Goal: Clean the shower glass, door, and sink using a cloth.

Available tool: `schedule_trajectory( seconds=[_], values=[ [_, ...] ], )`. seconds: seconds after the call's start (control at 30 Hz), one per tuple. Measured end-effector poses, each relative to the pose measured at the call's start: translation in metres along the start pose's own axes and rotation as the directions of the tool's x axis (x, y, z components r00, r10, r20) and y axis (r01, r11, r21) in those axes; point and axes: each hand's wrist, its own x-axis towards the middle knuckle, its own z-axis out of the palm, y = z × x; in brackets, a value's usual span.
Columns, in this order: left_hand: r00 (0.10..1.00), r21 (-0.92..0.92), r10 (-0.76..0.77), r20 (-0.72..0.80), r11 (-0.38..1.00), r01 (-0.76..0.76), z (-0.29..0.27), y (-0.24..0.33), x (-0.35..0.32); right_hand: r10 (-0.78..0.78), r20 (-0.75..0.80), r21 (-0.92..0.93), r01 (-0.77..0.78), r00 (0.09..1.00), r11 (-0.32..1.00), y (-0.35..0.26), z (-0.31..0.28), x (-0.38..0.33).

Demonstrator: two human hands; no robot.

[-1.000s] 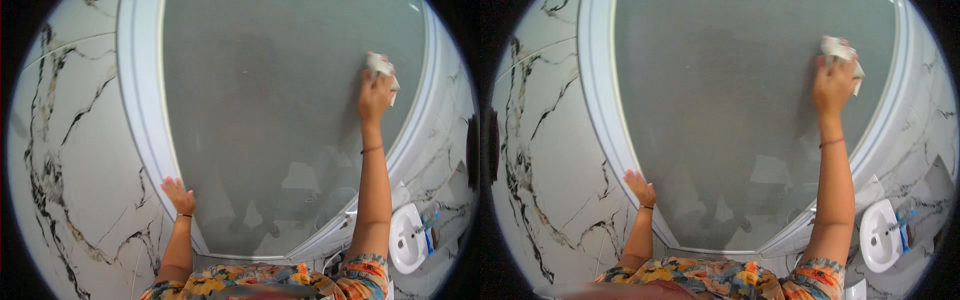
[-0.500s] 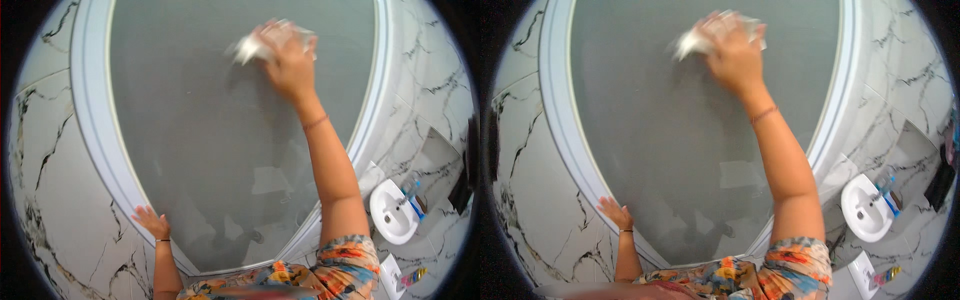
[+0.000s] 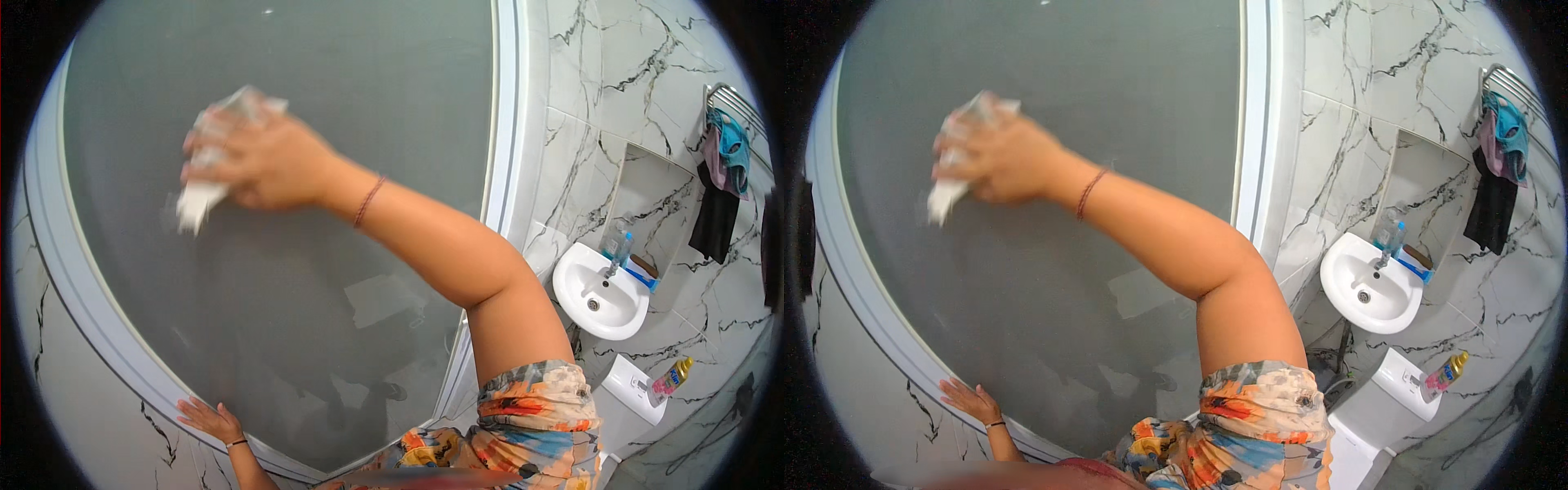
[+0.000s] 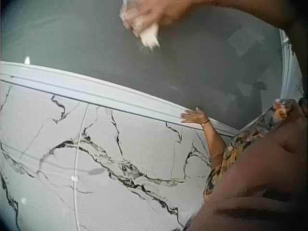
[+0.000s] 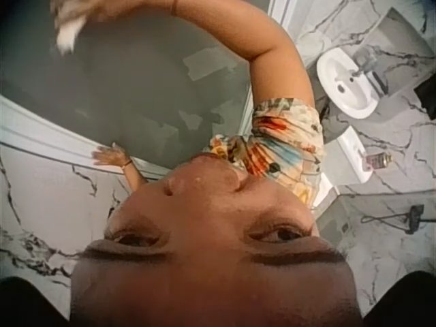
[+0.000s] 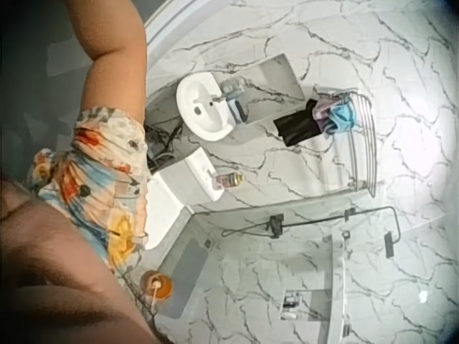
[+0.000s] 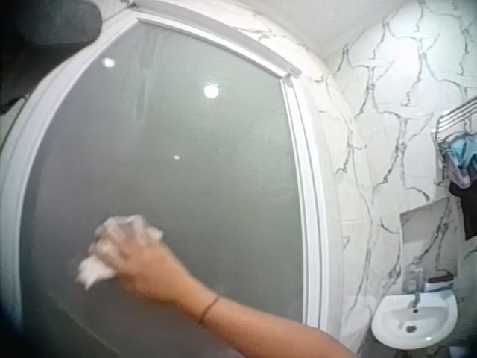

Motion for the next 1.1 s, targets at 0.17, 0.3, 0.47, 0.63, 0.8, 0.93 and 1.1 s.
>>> schedule_trajectory(
  seconds=[0.17,0.3,0.47,0.63,0.8,0.93,1.1],
  values=[
    [1.0,0.01,0.009,0.009,1.0,-0.009,0.0,0.002,0.0,0.443,-0.287,-0.255,-0.513,0.85,0.82,0.131,-0.062,-0.07],
    [1.0,0.023,0.021,0.007,1.0,-0.021,0.003,0.006,0.001,0.575,-0.488,-0.422,-0.754,0.657,0.503,0.188,-0.095,-0.154],
    [1.0,0.084,0.021,0.01,0.996,-0.022,-0.003,0.001,0.003,0.612,-0.318,-0.369,-0.689,0.724,0.623,0.145,-0.072,-0.138],
    [0.999,0.084,0.034,0.015,0.996,-0.035,-0.001,-0.002,0.002,0.5,-0.184,-0.452,-0.524,0.846,0.722,0.163,-0.111,-0.151],
    [0.999,0.088,0.036,-0.002,0.995,-0.036,0.001,-0.001,0.002,0.644,-0.292,-0.492,-0.689,0.707,0.532,0.161,-0.131,-0.217],
    [0.999,0.125,0.046,-0.008,0.991,-0.044,-0.002,0.001,0.004,0.731,-0.276,-0.272,-0.78,0.624,0.564,0.088,-0.12,-0.294],
    [1.0,0.085,0.008,0.026,0.996,-0.011,-0.005,0.013,0.003,0.835,-0.087,-0.203,-0.831,0.543,0.519,-0.013,-0.121,-0.375]
  ],
)
